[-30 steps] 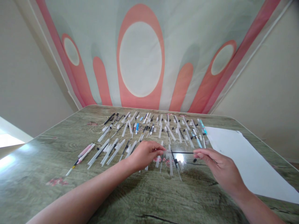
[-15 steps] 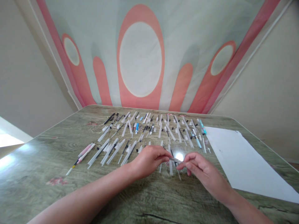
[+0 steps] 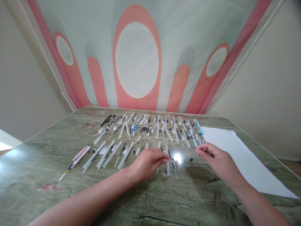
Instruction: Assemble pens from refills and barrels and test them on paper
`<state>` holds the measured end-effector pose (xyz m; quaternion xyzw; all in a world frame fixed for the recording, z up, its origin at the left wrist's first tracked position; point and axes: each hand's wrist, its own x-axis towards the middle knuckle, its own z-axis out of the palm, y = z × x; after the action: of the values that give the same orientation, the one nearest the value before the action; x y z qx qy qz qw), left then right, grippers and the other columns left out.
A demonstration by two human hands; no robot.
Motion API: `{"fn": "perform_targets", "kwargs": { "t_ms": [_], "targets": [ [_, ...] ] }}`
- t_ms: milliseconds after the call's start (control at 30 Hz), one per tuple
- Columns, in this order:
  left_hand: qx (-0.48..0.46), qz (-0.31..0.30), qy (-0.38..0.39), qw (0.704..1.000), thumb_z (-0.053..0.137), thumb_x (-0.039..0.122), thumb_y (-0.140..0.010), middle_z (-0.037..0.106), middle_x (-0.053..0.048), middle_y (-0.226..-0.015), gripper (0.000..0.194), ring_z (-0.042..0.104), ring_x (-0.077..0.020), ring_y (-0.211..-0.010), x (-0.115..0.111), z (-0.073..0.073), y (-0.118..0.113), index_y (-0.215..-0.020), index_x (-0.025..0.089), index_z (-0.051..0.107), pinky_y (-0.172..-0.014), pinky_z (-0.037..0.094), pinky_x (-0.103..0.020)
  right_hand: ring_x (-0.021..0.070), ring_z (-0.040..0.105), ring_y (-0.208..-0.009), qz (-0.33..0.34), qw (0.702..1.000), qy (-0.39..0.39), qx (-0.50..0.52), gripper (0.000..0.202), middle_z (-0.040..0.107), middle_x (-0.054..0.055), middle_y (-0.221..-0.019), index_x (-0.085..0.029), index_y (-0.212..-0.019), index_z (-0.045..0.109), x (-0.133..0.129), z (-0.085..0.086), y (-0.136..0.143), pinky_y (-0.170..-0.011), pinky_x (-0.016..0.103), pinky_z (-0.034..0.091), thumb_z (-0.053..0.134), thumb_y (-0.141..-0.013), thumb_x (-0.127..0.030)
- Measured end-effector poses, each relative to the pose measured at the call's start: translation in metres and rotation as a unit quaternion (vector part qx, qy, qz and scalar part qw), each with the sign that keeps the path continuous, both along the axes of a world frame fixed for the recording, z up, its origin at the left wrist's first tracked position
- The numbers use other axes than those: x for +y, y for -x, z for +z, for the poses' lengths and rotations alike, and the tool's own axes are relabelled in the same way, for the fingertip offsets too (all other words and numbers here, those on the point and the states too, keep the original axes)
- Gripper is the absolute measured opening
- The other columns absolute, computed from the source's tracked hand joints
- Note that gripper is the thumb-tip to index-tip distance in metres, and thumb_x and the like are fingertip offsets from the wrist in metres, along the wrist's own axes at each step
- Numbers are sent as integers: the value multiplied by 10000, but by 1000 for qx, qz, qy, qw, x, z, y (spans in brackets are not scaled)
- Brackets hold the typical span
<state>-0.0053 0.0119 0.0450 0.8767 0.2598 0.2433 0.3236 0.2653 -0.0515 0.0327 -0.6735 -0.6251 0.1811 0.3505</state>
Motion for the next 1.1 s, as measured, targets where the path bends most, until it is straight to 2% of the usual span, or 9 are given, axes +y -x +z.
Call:
{"fn": "perform_targets", "kwargs": {
  "t_ms": [100,167,267,333,400,533,667,800,1100],
  "targets": [
    [0,7,0,1000,479,283,-883,677,-66,-843,239,606,-174,-787,1,-3,0,-960,217,696,-730,419,-266,175,603,-700,40,997,39,-47,222,664,-5,-774,-249,-937,647,8,-14,-16,-631,280,458,581,-791,-403],
    [2,9,1,1000,470,299,-887,677,-70,-860,254,606,-179,-798,1,-4,0,-972,213,693,-735,415,-269,175,600,-680,84,993,55,-65,218,651,-12,-749,-257,-946,656,11,-24,-17,-621,287,458,589,-784,-387],
    [-1,8,6,1000,469,292,-887,680,-67,-862,253,607,-180,-802,0,-5,0,-982,219,692,-735,411,-266,173,592,-664,123,989,49,-73,181,637,-12,-730,-251,-861,679,14,-32,-12,-623,300,457,581,-788,-385],
    [-8,11,10,1000,476,280,-884,680,-63,-857,244,605,-178,-799,0,-5,0,-978,223,694,-734,412,-264,179,600,-698,113,991,48,-47,189,651,-2,-757,-241,-822,678,13,-30,-7,-653,313,463,574,-795,-396],
    [-16,17,14,1000,484,269,-879,679,-60,-854,234,604,-175,-795,-1,-4,0,-967,225,696,-731,415,-261,183,614,-738,98,993,66,24,217,669,10,-794,-227,-876,664,10,-22,-1,-680,316,475,572,-801,-409],
    [-16,18,24,999,500,261,-870,679,-52,-842,217,606,-171,-794,-4,-1,-2,-950,221,698,-731,423,-259,157,625,-712,119,968,116,187,310,672,16,-773,-193,-998,622,-1,-6,21,-637,271,493,582,-800,-428],
    [-12,22,42,999,503,279,-870,678,-54,-874,223,606,-172,-812,-8,3,-4,-962,215,695,-744,427,-261,147,636,-722,122,959,107,231,260,678,9,-780,-195,-965,600,-10,-1,42,-673,267,500,609,-793,-390],
    [-15,30,46,998,502,290,-872,678,-50,-873,228,609,-166,-810,-10,4,-5,-971,213,693,-746,426,-256,157,651,-730,115,967,93,209,202,691,9,-766,-200,-921,584,-13,-2,48,-693,275,497,608,-804,-363],
    [-13,22,37,999,502,280,-871,682,-55,-877,228,610,-167,-815,-9,1,-5,-965,210,698,-750,432,-259,151,649,-744,117,991,7,57,125,689,-17,-798,-242,-890,635,-17,1,50,-691,249,487,603,-823,-343]
  ]
}}
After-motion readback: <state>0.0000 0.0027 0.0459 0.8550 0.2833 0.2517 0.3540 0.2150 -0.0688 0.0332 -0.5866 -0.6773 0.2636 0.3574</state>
